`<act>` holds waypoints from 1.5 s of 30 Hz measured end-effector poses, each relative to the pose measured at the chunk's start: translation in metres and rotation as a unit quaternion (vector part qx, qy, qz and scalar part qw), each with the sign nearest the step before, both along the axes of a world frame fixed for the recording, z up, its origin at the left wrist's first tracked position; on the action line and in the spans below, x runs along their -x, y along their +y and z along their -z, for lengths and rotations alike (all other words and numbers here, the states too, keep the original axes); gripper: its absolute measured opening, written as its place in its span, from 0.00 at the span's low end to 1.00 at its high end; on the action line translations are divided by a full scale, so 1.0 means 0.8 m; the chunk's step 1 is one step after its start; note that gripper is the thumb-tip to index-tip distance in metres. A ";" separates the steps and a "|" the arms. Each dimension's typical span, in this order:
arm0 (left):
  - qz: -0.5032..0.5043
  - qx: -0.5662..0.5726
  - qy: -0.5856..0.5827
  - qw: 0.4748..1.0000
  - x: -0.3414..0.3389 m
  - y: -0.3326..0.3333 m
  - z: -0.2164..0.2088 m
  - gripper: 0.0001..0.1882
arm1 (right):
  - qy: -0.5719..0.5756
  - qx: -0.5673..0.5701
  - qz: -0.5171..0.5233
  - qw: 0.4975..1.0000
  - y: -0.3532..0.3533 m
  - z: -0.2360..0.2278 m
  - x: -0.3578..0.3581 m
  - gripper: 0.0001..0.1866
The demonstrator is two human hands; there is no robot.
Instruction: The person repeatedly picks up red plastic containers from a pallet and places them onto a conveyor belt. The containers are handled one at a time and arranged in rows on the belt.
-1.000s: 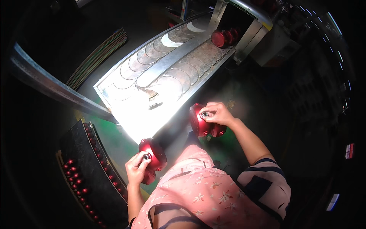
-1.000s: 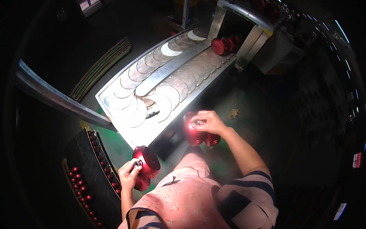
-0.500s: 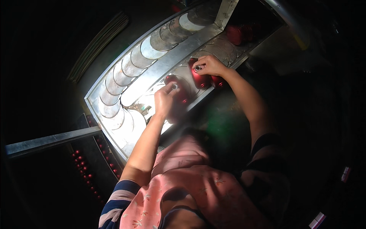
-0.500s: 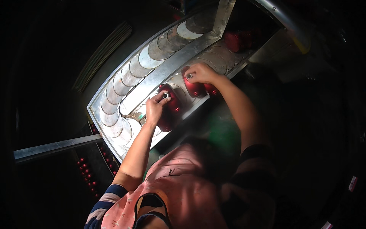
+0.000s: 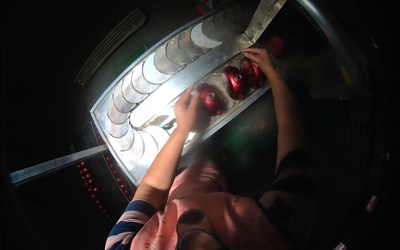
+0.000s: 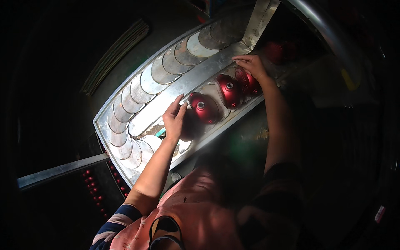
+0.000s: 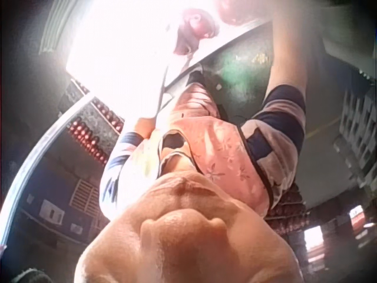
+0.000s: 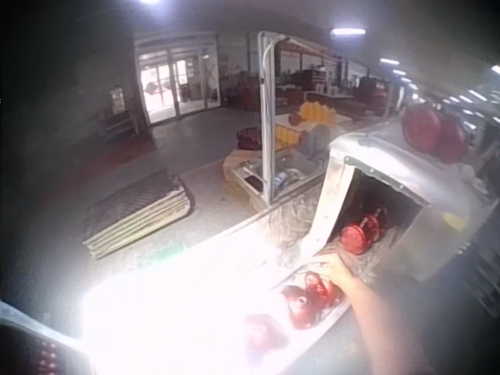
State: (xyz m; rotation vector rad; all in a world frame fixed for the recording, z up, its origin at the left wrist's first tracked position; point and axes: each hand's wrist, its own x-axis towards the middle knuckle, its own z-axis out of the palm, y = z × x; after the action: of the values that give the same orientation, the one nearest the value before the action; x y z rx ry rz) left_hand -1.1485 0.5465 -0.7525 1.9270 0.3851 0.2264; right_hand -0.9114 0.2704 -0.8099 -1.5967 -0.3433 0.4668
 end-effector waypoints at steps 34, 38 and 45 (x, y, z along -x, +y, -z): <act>-0.439 0.192 -0.147 0.865 0.875 0.314 -0.023 0.20 | -0.050 0.017 -0.531 0.846 0.668 -0.181 0.786 0.20; -0.605 0.233 -0.080 0.757 1.009 0.346 0.036 0.24 | -0.089 0.060 -0.653 0.749 0.800 -0.153 0.863 0.24; -0.652 0.267 -0.308 0.640 1.198 0.361 0.173 0.31 | -0.124 0.144 -0.758 0.624 0.975 -0.066 0.988 0.32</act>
State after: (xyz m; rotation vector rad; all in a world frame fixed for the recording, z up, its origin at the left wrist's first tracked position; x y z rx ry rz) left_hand -2.1071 0.8354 -0.8911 0.5629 1.1589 1.4780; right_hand -1.7020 1.0503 -0.7567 -1.2924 -1.9746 1.6344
